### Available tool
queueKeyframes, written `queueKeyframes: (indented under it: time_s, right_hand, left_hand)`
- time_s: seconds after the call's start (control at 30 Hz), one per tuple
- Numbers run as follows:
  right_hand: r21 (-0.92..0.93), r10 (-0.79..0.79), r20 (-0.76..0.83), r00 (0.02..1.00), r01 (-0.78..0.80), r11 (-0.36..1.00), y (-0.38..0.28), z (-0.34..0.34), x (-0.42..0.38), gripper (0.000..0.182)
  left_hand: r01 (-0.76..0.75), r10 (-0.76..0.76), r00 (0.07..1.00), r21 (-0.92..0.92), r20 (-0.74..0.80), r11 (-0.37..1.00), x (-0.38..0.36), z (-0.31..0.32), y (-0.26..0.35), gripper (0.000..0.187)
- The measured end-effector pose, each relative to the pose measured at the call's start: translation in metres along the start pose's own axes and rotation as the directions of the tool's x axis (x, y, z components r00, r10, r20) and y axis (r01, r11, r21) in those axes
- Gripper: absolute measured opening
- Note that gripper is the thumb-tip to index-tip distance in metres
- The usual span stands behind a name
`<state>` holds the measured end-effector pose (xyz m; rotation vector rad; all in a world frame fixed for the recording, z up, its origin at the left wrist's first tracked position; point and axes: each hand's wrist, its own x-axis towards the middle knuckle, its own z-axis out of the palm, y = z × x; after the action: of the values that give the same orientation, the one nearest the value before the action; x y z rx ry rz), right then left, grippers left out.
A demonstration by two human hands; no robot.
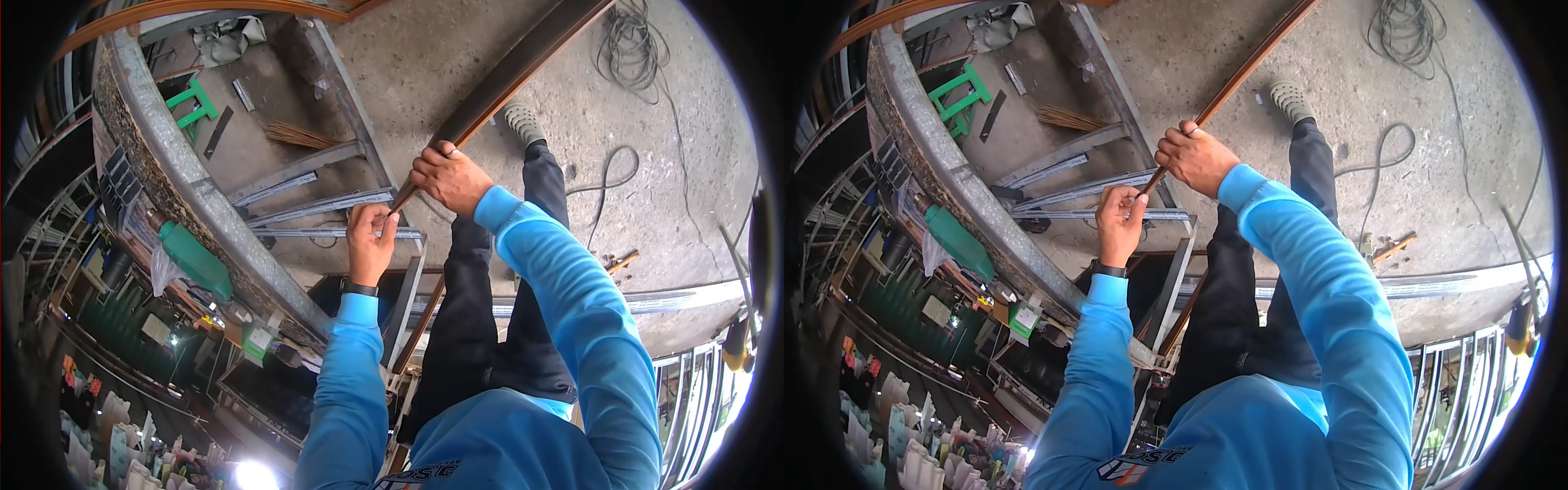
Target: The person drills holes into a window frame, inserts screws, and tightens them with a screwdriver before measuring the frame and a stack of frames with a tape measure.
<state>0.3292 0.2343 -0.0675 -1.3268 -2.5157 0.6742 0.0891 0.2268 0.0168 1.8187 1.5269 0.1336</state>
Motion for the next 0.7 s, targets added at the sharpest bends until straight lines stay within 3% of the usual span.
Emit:
queueKeyframes:
  time_s: [0.1, 0.4, 0.5, 0.7]
  right_hand:
    - [0.009, 0.004, -0.001, 1.000, -0.004, 1.000, 0.000, 0.000, 0.002, 0.026]
    - [0.056, 0.006, -0.032, 0.999, -0.004, 0.998, 0.002, 0.004, 0.002, 0.023]
    - [0.051, 0.006, -0.038, 0.999, -0.004, 0.999, 0.002, 0.005, 0.003, 0.021]
    - [0.011, 0.009, -0.029, 1.000, -0.009, 1.000, -0.001, 0.005, 0.003, 0.020]
  left_hand:
    - [0.121, -0.120, 0.993, -0.158, 0.015, 0.980, -0.001, 0.003, 0.003, 0.013]
    - [0.035, -0.037, 0.998, 0.048, 0.052, 0.998, 0.007, 0.002, 0.003, 0.014]
    - [-0.070, 0.063, 0.997, 0.123, 0.053, 0.990, 0.009, 0.005, 0.001, 0.014]
    - [-0.062, 0.053, 0.992, 0.076, 0.119, 0.995, 0.018, 0.001, -0.005, 0.013]
